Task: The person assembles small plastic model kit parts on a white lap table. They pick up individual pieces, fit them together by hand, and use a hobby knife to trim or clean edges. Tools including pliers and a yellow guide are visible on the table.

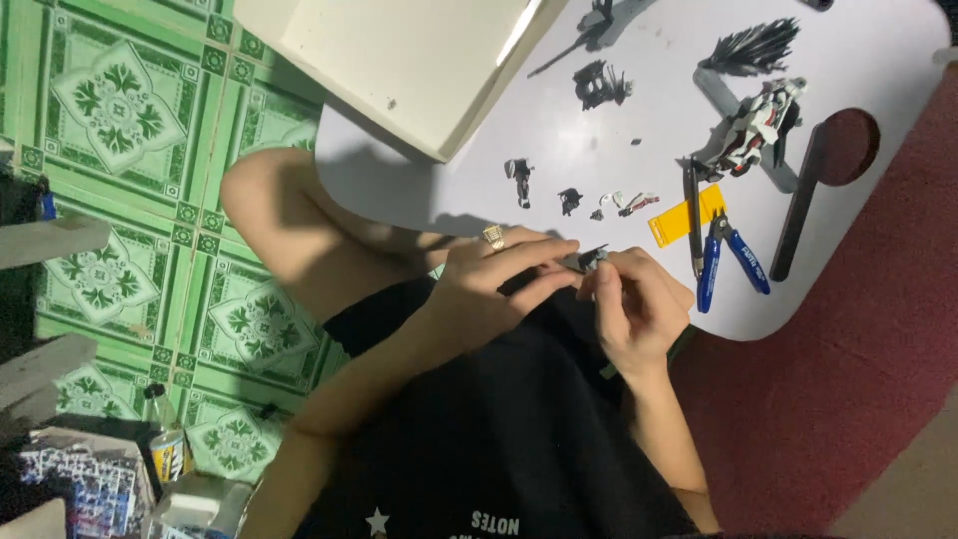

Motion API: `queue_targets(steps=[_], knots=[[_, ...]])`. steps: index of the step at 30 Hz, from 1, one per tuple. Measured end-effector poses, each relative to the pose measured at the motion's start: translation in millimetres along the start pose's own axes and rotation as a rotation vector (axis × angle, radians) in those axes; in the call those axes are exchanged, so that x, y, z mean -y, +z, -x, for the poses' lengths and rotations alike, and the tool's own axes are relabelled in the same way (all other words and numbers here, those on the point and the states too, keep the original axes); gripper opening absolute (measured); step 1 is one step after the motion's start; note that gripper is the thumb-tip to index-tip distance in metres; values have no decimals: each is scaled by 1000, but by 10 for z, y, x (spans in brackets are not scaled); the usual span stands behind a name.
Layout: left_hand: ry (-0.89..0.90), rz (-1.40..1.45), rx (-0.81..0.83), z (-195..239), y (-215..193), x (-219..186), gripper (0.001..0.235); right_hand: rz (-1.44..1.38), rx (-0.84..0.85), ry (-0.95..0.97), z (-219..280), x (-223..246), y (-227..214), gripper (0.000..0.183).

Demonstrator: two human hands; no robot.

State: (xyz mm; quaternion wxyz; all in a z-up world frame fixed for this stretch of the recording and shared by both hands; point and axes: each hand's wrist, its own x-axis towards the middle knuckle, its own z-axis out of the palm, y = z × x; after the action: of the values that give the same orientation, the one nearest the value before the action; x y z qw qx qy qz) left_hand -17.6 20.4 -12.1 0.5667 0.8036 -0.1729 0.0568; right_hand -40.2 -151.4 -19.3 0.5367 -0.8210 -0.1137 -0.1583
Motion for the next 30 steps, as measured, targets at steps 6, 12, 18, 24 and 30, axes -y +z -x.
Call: queue_targets(steps=[6,12,18,24,30], knots=[[14,122,2,-28,27,-88,28,-409,-32,318,-17,90,45,24],[-20,187,38,-154,37,-144,21,-849,-40,597,91,-51,9,24],[15,308,-59,-194,96,-77,19,-1110,-24,754,54,-49,31,22],[-17,283,-15,-164,44,-42,18,-1076,-30,766,109,-94,61,22],[-16,313,-24,-143,70,-30,17,-1102,8,765,102,-80,65,22]])
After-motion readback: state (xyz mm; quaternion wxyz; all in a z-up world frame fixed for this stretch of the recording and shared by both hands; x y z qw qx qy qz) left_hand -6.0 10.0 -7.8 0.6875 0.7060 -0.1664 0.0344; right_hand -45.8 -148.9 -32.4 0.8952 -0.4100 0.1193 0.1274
